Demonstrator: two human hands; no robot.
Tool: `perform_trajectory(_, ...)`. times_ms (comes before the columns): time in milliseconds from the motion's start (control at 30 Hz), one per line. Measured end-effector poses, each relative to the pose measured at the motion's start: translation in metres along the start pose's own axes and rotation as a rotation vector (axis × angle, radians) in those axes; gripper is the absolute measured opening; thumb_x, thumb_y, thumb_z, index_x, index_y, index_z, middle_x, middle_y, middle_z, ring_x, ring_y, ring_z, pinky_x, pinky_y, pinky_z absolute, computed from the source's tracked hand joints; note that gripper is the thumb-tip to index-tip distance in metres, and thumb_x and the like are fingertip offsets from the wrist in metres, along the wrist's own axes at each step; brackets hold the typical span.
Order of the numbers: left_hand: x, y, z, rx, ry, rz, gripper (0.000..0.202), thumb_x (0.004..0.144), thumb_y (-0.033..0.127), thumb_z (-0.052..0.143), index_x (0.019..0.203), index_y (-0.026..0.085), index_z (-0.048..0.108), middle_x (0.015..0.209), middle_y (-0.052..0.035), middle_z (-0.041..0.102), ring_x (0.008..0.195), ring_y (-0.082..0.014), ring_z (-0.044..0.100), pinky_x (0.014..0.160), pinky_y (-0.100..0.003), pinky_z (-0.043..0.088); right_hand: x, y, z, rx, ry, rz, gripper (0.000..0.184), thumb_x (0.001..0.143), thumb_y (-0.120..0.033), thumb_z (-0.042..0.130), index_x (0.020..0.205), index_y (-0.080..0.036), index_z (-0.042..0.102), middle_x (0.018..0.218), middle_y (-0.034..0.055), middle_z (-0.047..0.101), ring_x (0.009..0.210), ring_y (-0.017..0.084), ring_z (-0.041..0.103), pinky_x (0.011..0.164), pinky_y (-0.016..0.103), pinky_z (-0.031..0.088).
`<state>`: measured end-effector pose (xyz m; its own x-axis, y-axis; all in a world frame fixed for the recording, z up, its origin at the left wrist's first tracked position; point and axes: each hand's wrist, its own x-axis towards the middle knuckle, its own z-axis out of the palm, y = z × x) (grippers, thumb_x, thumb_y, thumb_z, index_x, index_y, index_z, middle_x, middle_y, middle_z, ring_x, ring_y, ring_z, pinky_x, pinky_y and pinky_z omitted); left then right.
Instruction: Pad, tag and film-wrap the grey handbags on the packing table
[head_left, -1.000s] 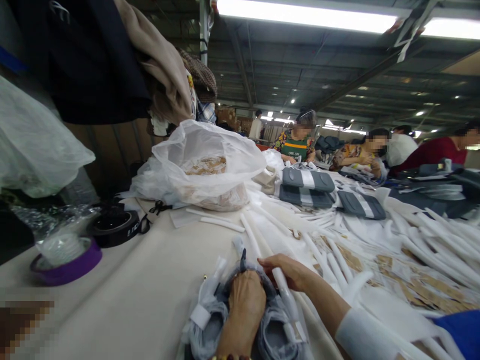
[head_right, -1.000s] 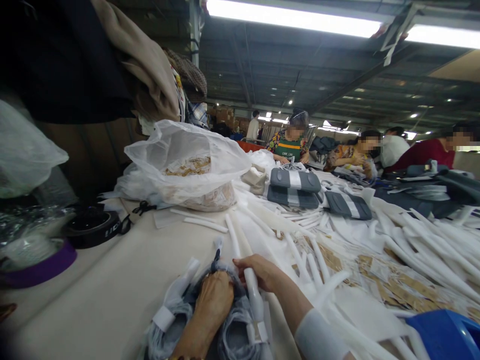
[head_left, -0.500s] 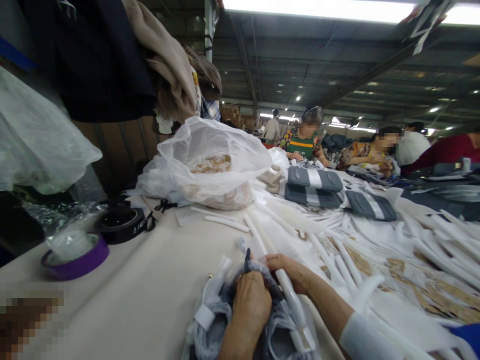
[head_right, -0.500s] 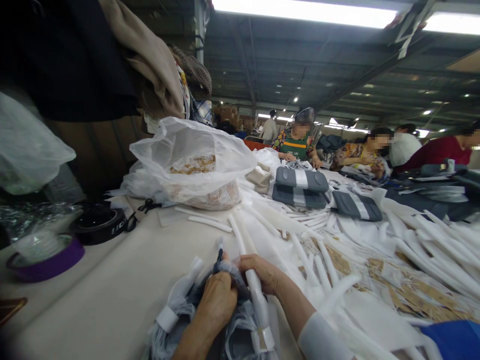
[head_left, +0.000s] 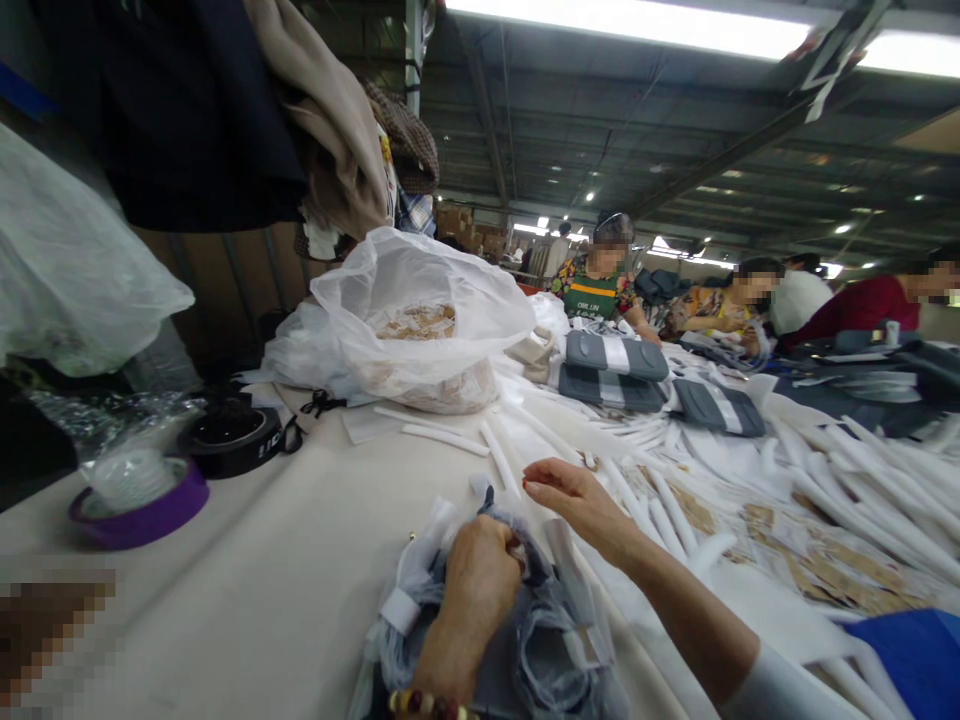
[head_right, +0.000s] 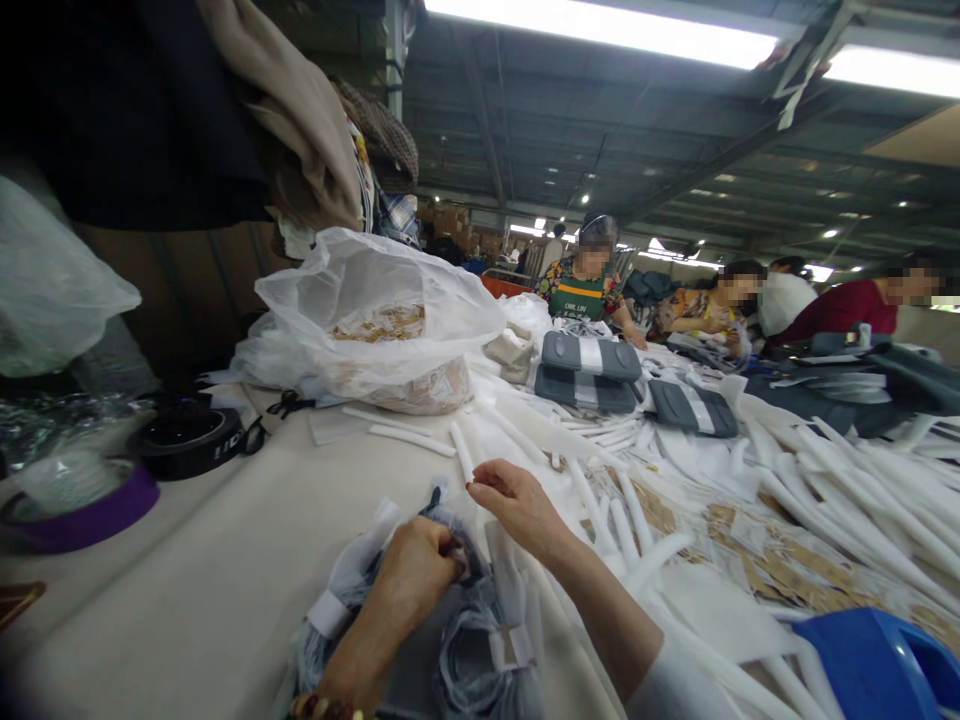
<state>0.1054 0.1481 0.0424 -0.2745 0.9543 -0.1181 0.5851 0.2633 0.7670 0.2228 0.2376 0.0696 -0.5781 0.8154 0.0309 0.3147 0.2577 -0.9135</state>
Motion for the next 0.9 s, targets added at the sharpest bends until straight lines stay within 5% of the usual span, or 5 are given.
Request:
perform_trajectory(167, -0.003, -0.002, -0.011, -0.118, -0.04, 0.021, 0.01, 0.057, 0.01, 0.063, 0.054, 0.017, 0.07, 0.048, 0.0022, 0.057, 0.055, -0.0152, 0.057, 0.05, -0.023, 0.031, -0.017, -0.003, 0.006, -0.177, 0.039, -0.039, 0.029, 0.074, -0.034, 0.057, 0.098, -0.017, 0.061, 0.092, 0.0062, 0.066, 0.085, 0.021, 0.061, 0.072, 0.032, 0.045)
perform_trajectory(333, -0.001, -0.002, -0.013, -0.203, 0.031, 0.006, 0.012, 0.053, 0.008, 0.062, 0.047, 0.018, 0.066, 0.044, 0.0033, 0.054, 0.051, -0.0142, 0.052, 0.05, -0.024, 0.03, -0.026, -0.003, 0.01, -0.254, -0.077, -0.04, 0.047, 0.064, -0.022, 0.069, 0.11, -0.017, 0.058, 0.107, 0.0076, 0.062, 0.092, 0.021, 0.059, 0.071, 0.029, 0.045)
perform_trajectory(500, 0.001, -0.005, -0.012, -0.332, 0.106, -0.007, 0.013, 0.051, 0.005, 0.06, 0.051, 0.017, 0.064, 0.05, 0.0018, 0.061, 0.053, -0.0141, 0.055, 0.053, -0.024, 0.037, -0.023, 0.012, 0.015, -0.256, -0.089, -0.035, 0.042, 0.065, -0.012, 0.061, 0.107, -0.013, 0.06, 0.082, 0.0021, 0.063, 0.07, 0.015, 0.056, 0.065, 0.027, 0.043)
perform_trajectory(733, 0.002, -0.008, -0.017, -0.974, 0.291, -0.063, 0.026, 0.048, 0.013, 0.067, 0.073, 0.013, 0.062, 0.057, 0.0013, 0.064, 0.052, -0.0133, 0.06, 0.057, -0.025, 0.049, -0.02, 0.026, 0.023, -0.281, 0.004, 0.045, 0.037, 0.063, -0.011, 0.052, 0.099, -0.017, 0.059, 0.083, 0.0008, 0.062, 0.068, 0.015, 0.054, 0.064, 0.027, 0.042)
perform_trajectory(900, 0.002, -0.005, -0.018, -1.199, 0.422, 0.049, 0.038, 0.046, 0.013, 0.073, 0.081, 0.012, 0.061, 0.06, 0.0027, 0.063, 0.055, -0.0111, 0.06, 0.059, -0.024, 0.051, -0.027, 0.015, 0.022, -0.369, 0.116, -0.138, 0.034, 0.06, -0.008, 0.05, 0.092, -0.019, 0.057, 0.094, 0.0049, 0.058, 0.089, 0.021, 0.053, 0.08, 0.033, 0.041)
